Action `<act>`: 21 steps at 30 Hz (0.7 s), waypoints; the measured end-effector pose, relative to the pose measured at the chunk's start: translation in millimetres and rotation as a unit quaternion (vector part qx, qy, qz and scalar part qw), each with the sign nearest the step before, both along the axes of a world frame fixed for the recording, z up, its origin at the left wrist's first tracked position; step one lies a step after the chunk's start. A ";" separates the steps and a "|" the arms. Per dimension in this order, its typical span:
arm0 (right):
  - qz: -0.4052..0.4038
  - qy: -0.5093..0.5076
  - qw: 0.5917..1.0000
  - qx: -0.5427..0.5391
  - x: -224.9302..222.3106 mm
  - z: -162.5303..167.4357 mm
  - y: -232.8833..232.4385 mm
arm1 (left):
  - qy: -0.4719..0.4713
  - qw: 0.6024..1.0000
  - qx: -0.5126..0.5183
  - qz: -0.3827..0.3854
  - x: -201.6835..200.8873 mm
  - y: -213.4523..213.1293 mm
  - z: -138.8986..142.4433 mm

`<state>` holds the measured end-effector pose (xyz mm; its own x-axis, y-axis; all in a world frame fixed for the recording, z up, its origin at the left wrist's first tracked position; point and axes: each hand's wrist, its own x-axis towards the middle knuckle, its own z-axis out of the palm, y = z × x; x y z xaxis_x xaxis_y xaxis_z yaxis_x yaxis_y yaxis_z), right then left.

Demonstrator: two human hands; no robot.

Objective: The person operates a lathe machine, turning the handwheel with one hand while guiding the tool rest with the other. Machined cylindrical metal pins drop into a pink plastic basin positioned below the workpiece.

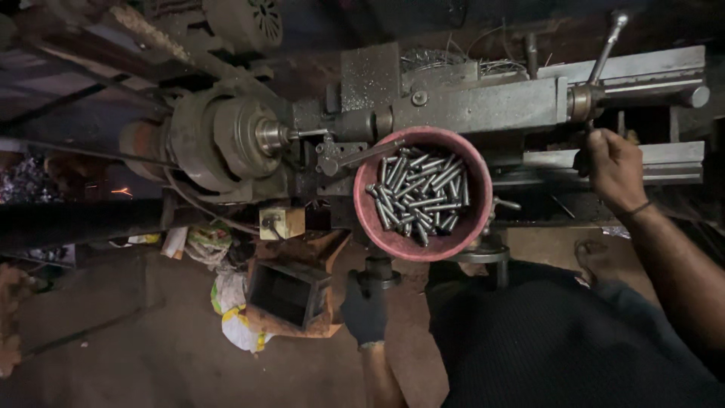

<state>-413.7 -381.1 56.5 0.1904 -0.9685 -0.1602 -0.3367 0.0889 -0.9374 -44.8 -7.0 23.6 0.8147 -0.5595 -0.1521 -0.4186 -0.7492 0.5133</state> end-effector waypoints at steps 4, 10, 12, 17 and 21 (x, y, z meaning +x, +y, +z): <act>0.051 0.062 0.996 -0.037 -9.0 -20.8 -8.3 | -0.149 0.976 0.125 -0.098 2.0 3.6 -38.2; 0.031 0.227 0.946 -0.228 -13.0 -49.3 -12.3 | -0.218 0.964 -0.023 -0.152 -58.3 24.2 -61.7; 0.025 0.272 0.933 -0.233 -12.2 -48.1 -11.8 | -0.201 0.975 -0.010 -0.099 -45.0 34.3 -64.0; 0.034 0.234 0.940 -0.245 -11.0 -41.0 -12.4 | -0.141 0.989 0.006 0.042 20.4 34.2 -73.2; 0.016 0.232 0.946 -0.224 -10.5 -43.0 -10.0 | -0.110 0.989 -0.034 0.091 28.6 16.8 -57.0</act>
<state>-424.2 -391.0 13.5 0.2316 -0.9537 0.1921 -0.7173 -0.3008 -0.6285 -16.3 9.7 -33.4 0.9122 -0.4033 0.0722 -0.3867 -0.7894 0.4769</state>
